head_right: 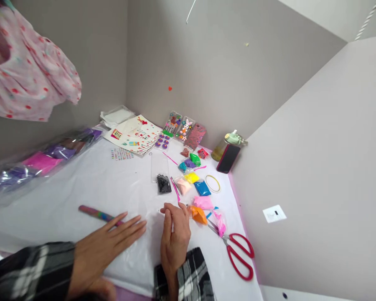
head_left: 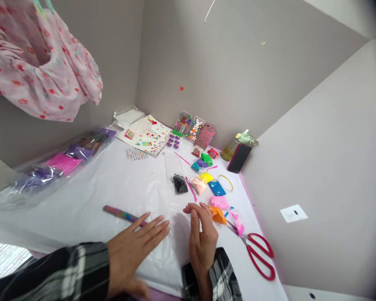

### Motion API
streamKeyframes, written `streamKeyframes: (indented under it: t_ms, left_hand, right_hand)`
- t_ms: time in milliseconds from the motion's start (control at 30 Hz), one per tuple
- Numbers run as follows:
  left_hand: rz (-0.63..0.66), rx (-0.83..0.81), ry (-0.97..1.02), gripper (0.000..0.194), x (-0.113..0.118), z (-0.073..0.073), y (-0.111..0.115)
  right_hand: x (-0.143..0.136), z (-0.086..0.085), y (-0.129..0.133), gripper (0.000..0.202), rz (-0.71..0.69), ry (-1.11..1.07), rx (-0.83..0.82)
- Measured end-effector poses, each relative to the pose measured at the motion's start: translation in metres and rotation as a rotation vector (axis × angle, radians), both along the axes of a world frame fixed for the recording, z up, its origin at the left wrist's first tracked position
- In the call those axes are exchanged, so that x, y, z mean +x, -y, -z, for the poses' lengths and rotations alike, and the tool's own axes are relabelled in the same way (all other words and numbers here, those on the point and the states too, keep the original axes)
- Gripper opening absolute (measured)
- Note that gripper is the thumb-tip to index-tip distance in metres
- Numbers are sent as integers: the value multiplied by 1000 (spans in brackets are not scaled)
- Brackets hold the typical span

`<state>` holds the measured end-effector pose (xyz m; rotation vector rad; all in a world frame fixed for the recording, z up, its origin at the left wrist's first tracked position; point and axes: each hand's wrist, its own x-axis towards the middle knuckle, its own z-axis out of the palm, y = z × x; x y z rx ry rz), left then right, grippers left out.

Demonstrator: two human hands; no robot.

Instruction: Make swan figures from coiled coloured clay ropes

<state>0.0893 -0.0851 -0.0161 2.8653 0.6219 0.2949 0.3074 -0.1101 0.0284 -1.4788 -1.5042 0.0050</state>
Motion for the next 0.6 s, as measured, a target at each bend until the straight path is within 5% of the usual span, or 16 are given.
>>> streamKeyframes:
  t_ms: [133, 233, 333, 467, 600]
  left_hand:
    - [-140, 12, -11, 116, 47, -18, -67]
    - [-184, 16, 1, 116, 63, -23, -86]
    - [-163, 45, 30, 124, 53, -15, -61]
    - [-90, 169, 170, 128, 8, 2, -8]
    - [-226, 241, 187, 132, -35, 8, -9]
  right_hand:
    - [2, 4, -1, 21, 28, -1, -21]
    - [4, 6, -1, 21, 25, 1, -34]
    - [4, 5, -1, 20, 19, -4, -26]
    - [2, 3, 1, 20, 18, -17, -8]
    - [0, 1, 2, 20, 4, -22, -11]
